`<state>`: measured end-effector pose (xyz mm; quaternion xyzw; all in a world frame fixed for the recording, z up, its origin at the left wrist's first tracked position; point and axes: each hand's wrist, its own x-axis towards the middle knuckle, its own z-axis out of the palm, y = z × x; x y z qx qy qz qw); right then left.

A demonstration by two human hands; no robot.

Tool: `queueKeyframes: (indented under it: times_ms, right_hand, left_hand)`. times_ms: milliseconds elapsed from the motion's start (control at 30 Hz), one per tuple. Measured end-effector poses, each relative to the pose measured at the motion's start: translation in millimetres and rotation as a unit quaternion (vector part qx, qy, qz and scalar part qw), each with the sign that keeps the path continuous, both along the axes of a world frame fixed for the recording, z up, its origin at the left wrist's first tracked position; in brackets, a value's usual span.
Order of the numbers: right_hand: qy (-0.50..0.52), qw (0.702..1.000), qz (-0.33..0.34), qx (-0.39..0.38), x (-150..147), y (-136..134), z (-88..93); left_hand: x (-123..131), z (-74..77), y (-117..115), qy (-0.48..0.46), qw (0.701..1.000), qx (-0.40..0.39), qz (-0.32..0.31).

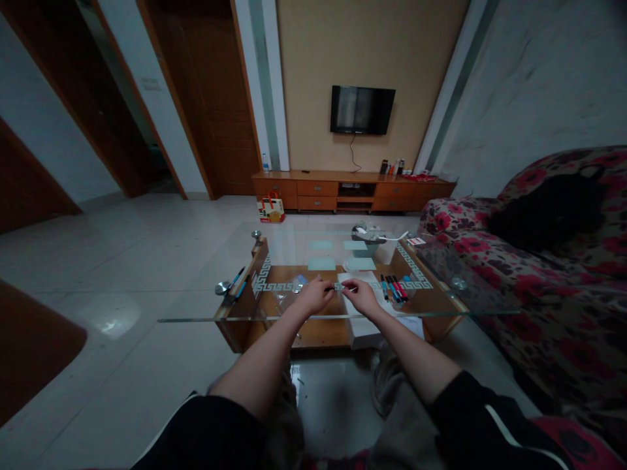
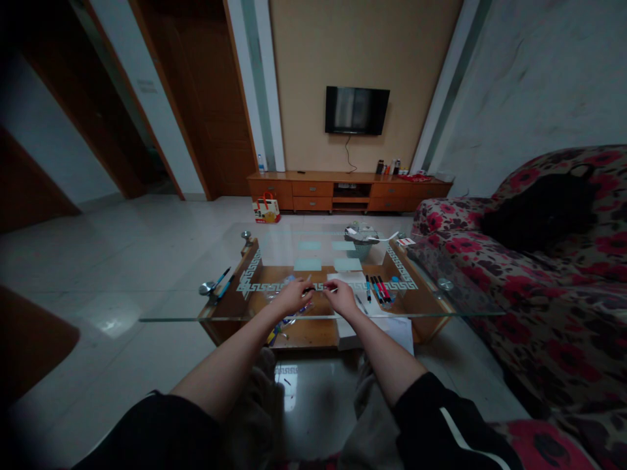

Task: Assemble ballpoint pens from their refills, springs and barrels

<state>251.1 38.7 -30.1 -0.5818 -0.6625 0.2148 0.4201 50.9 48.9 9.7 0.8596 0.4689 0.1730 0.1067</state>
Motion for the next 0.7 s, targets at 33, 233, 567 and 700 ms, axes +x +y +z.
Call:
queueKeyframes:
  times_ms: [33,233,567,700]
  right_hand:
    - [0.018,1.000,0.006,-0.002,-0.5,0.0,0.5]
    - [0.063,0.997,0.031,0.011,-2.8,-1.5,3.9]
    - [0.052,0.998,0.031,0.004,-1.5,-0.8,2.5]
    - [0.055,0.997,0.044,0.011,-1.4,-1.9,3.2]
  left_hand:
    - [0.0,0.0,0.1,-0.001,1.000,0.001,-0.003]
    - [-0.1,0.4,-0.8,-0.006,1.000,-0.003,-0.006]
    - [-0.7,0.6,-1.6,-0.009,1.000,-0.008,-0.006]
    - [-0.8,1.4,-2.0,-0.011,1.000,-0.011,-0.008]
